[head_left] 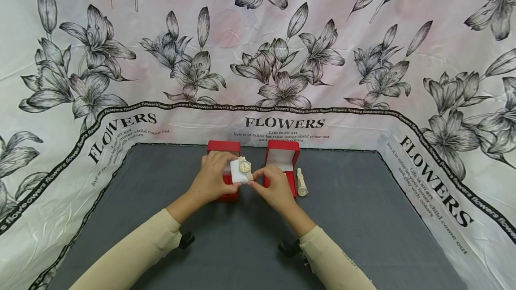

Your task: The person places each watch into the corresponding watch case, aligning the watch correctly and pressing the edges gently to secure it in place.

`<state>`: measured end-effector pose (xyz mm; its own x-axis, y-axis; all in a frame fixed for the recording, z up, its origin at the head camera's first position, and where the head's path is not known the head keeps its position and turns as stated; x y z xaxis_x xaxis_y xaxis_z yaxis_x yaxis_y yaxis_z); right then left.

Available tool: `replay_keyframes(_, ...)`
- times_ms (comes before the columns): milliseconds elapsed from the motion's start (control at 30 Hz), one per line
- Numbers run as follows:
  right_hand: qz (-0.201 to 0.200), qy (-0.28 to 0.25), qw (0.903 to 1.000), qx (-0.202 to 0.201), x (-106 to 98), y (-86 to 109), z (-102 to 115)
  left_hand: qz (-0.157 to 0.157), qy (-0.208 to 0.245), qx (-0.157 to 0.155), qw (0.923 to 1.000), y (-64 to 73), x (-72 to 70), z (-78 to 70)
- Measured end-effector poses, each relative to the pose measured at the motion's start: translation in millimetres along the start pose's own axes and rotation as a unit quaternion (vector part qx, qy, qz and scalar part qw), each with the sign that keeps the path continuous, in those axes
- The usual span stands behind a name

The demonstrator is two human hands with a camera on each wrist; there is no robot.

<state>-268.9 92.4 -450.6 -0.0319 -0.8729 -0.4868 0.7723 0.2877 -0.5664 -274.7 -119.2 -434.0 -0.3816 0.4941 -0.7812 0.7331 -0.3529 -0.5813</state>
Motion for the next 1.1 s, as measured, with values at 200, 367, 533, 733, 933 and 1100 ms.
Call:
replay_keyframes(200,-0.003,-0.010,0.9999,0.003,2.9,2.6,-1.7,0.001,-0.012,0.001,0.9999,-0.9,0.3,0.3)
replay_keyframes(367,0.002,-0.019,0.9998,0.000,6.4,3.3,-0.5,-0.006,-0.017,0.001,0.9998,-2.4,0.0,0.9)
replay_keyframes(533,0.009,-0.041,0.9991,-0.008,4.9,4.8,-1.2,0.001,-0.017,0.002,0.9998,-2.5,1.2,1.4)
replay_keyframes(733,0.060,-0.051,0.9962,-0.039,-3.9,2.7,-7.2,0.024,-0.007,0.025,0.9994,-0.4,3.2,-0.3)
replay_keyframes(933,0.112,-0.034,0.9930,-0.015,-15.6,-7.4,-12.2,0.040,0.009,0.047,0.9981,-3.1,0.3,-3.8)
replay_keyframes(1100,0.152,-0.043,0.9875,-0.011,-19.3,-11.4,-12.4,0.064,0.006,0.059,0.9962,-4.7,-1.5,-7.3)
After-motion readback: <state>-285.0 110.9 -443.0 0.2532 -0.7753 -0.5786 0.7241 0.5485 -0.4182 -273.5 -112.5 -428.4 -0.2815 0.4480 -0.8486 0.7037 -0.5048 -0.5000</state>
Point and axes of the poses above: each hand's wrist, its own y-axis away from the middle knuckle, its own x-axis out of the palm, z = x × y, the point moved 3 cm from there along -y, towards the middle knuckle, and after that the axes turned 9 degrees about -y, right-handed, at the moved point
